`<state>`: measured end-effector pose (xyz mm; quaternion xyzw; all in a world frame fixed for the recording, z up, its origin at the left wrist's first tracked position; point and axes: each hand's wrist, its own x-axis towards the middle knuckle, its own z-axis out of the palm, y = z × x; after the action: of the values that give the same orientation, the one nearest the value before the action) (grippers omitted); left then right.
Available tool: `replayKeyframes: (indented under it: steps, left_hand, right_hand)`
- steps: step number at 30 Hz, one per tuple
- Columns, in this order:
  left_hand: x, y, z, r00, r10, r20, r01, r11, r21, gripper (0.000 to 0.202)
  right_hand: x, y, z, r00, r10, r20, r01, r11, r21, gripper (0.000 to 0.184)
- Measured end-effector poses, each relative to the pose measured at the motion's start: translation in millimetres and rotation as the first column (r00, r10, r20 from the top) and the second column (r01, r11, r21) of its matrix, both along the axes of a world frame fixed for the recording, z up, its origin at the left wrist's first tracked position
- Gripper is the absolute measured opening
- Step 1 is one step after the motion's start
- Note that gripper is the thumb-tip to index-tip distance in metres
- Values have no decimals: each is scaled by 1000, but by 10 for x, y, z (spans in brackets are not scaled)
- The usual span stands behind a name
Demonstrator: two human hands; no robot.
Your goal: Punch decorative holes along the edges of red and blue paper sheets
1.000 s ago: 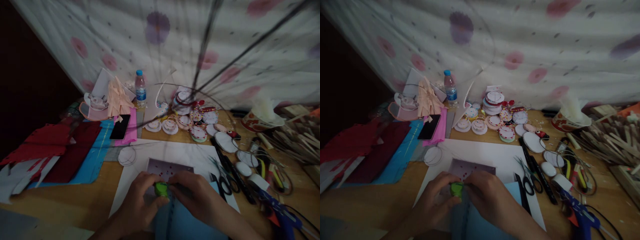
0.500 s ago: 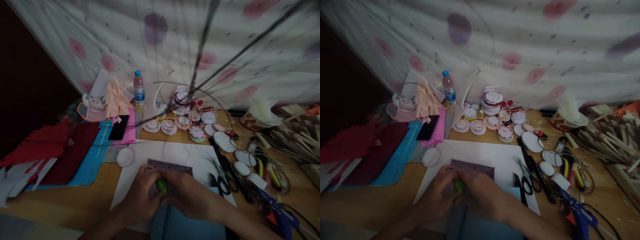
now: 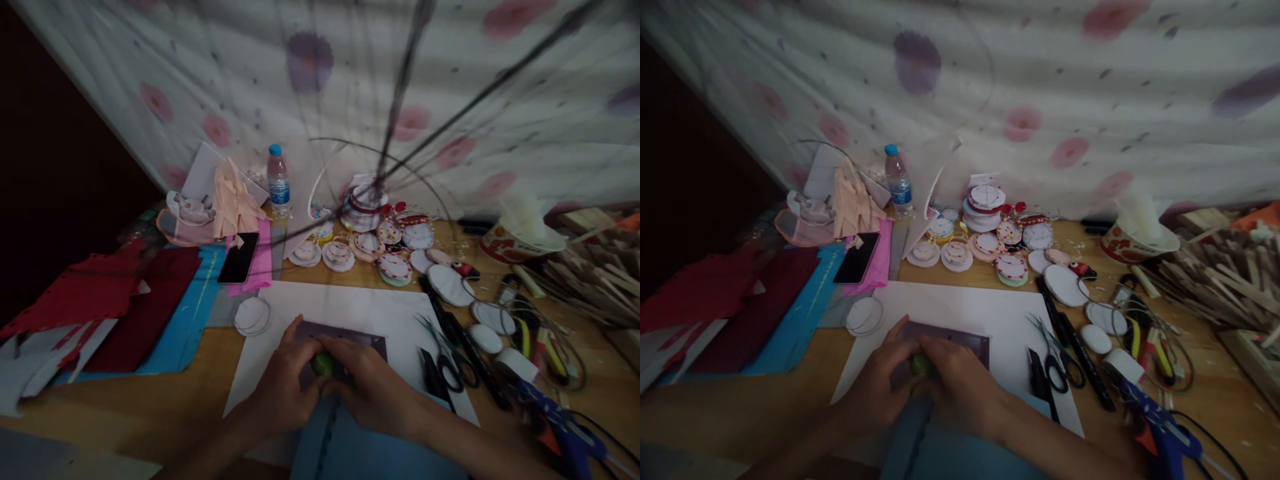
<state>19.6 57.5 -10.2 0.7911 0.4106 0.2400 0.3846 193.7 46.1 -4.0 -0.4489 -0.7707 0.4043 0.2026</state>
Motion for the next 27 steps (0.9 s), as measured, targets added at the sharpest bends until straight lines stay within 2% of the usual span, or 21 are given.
replayKeyframes:
  steps: [8, 13, 14, 17, 19, 22, 24, 27]
  left_hand:
    - [2, 30, -37, 1000, -10, -15, 10, 999, 32, 27]
    - [-74, 34, 11, 1000, 22, 10, -21, 997, -69, 29]
    - [-99, 36, 37, 999, 39, 13, -37, 996, -82, 27]
    - [-185, 52, 125, 996, 87, 16, -85, 990, -116, 22]
    - [-253, 58, 163, 991, 133, 32, -127, 981, -148, 22]
    - [-377, 11, 156, 971, 225, 81, -205, 958, -202, 26]
    - [-459, -78, 106, 959, 261, 114, -230, 945, -233, 27]
    - [-522, -260, -22, 963, 238, 128, -187, 930, -316, 30]
  right_hand:
    - [34, 38, -54, 997, -9, -76, 6, 999, -34, 44]
    - [191, 55, 64, 993, 43, -109, -51, 996, -75, 71]
    - [223, 38, 91, 996, 28, -85, -34, 997, -76, 65]
    - [302, -48, 135, 998, -38, 54, 42, 996, -74, 14]
    - [354, -130, 134, 988, -90, 127, 98, 994, -52, 16]
    - [446, -279, 105, 980, -147, 137, 150, 989, -8, 14]
    - [503, -394, 68, 973, -191, 128, 191, 982, 12, 14]
    - [550, -545, -36, 955, -285, 80, 282, 958, 46, 14]
